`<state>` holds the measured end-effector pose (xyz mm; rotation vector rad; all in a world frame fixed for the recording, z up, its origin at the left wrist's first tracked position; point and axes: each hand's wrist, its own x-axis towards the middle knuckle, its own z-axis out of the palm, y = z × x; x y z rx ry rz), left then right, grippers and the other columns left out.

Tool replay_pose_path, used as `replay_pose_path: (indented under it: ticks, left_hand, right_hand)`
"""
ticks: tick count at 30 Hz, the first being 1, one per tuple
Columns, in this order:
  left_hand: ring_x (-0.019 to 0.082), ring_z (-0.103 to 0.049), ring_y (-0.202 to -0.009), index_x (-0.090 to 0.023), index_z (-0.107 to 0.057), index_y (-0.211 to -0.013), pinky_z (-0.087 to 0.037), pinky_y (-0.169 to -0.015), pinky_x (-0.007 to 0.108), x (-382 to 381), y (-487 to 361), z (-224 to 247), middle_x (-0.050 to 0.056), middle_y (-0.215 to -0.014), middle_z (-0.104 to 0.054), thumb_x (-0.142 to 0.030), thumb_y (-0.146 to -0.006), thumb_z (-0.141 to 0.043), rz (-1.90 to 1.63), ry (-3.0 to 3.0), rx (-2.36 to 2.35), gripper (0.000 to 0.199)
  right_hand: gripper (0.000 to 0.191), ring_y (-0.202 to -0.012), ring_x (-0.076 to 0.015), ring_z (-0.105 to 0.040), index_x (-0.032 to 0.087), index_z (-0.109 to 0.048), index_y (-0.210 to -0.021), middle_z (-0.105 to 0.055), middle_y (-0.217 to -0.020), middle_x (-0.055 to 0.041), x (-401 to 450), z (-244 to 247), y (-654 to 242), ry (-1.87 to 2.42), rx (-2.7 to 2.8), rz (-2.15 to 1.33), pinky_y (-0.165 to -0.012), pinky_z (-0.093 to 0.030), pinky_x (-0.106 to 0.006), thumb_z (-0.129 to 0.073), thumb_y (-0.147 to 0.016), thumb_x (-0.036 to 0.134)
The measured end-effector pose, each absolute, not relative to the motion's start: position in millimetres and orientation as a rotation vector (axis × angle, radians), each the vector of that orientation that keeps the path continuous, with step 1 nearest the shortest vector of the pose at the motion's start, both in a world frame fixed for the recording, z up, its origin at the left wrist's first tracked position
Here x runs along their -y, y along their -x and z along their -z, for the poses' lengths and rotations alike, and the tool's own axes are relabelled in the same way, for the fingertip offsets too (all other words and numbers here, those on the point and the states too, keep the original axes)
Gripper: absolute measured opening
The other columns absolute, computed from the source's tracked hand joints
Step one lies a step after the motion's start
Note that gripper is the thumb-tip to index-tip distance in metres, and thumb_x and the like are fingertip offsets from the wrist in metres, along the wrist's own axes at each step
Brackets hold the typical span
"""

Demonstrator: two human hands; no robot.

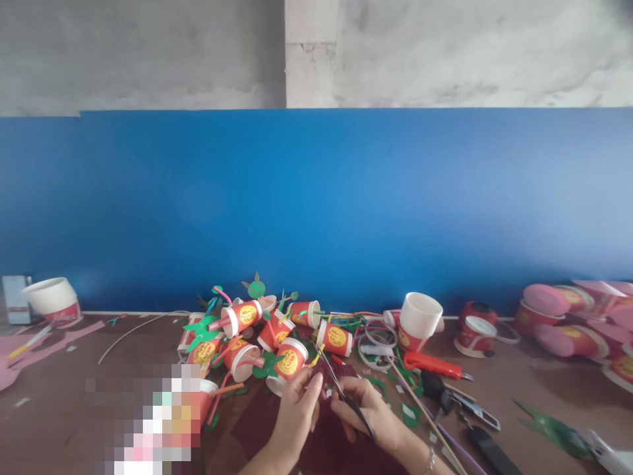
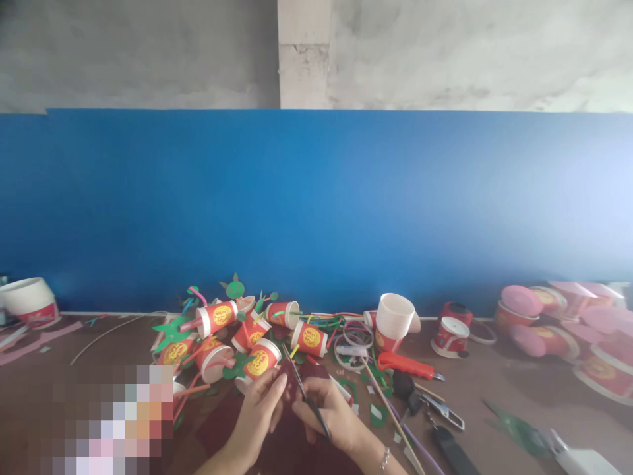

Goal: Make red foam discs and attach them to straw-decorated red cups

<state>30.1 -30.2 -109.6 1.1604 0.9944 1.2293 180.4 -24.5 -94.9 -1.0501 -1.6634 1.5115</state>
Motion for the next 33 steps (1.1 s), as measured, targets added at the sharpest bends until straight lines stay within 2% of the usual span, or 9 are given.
replay_pose_path:
  ticks: [6,19,33]
  left_hand:
    - [0.004,-0.026,-0.03,-0.02,-0.044,-0.068,-0.017,-0.032,0.018,31.5,-28.5,103.6,-0.012,-0.044,-0.036,-0.065,-0.075,-0.055,-1.241,-1.16,-0.994,0.047]
    - [0.005,-0.026,-0.032,-0.021,-0.042,-0.064,-0.015,-0.034,0.019,30.3,-27.6,107.6,-0.011,-0.042,-0.032,-0.062,-0.076,-0.058,-1.213,-1.139,-0.962,0.046]
    - [0.005,-0.025,-0.031,-0.02,-0.043,-0.062,-0.014,-0.034,0.019,31.8,-28.5,104.0,-0.011,-0.039,-0.03,-0.065,-0.075,-0.055,-1.2,-1.151,-1.004,0.048]
  right_hand:
    - [0.034,-0.036,-0.0065,-0.043,0.017,-0.05,-0.071,-0.048,-0.043,0.0083,25.8,93.3,-182.0,1.053,1.65,-1.539,-0.038,-0.029,-0.017,-0.065,-0.073,0.048]
    - [0.028,-0.04,-0.0065,-0.044,0.016,-0.053,-0.074,-0.052,-0.047,0.0067,24.7,92.1,-182.8,1.024,1.68,-1.547,-0.041,-0.031,-0.017,-0.064,-0.075,0.042]
    - [0.033,-0.035,-0.0056,-0.041,0.016,-0.051,-0.067,-0.046,-0.043,0.0083,24.3,90.7,-183.2,1.036,1.68,-1.527,-0.038,-0.029,-0.016,-0.069,-0.071,0.044]
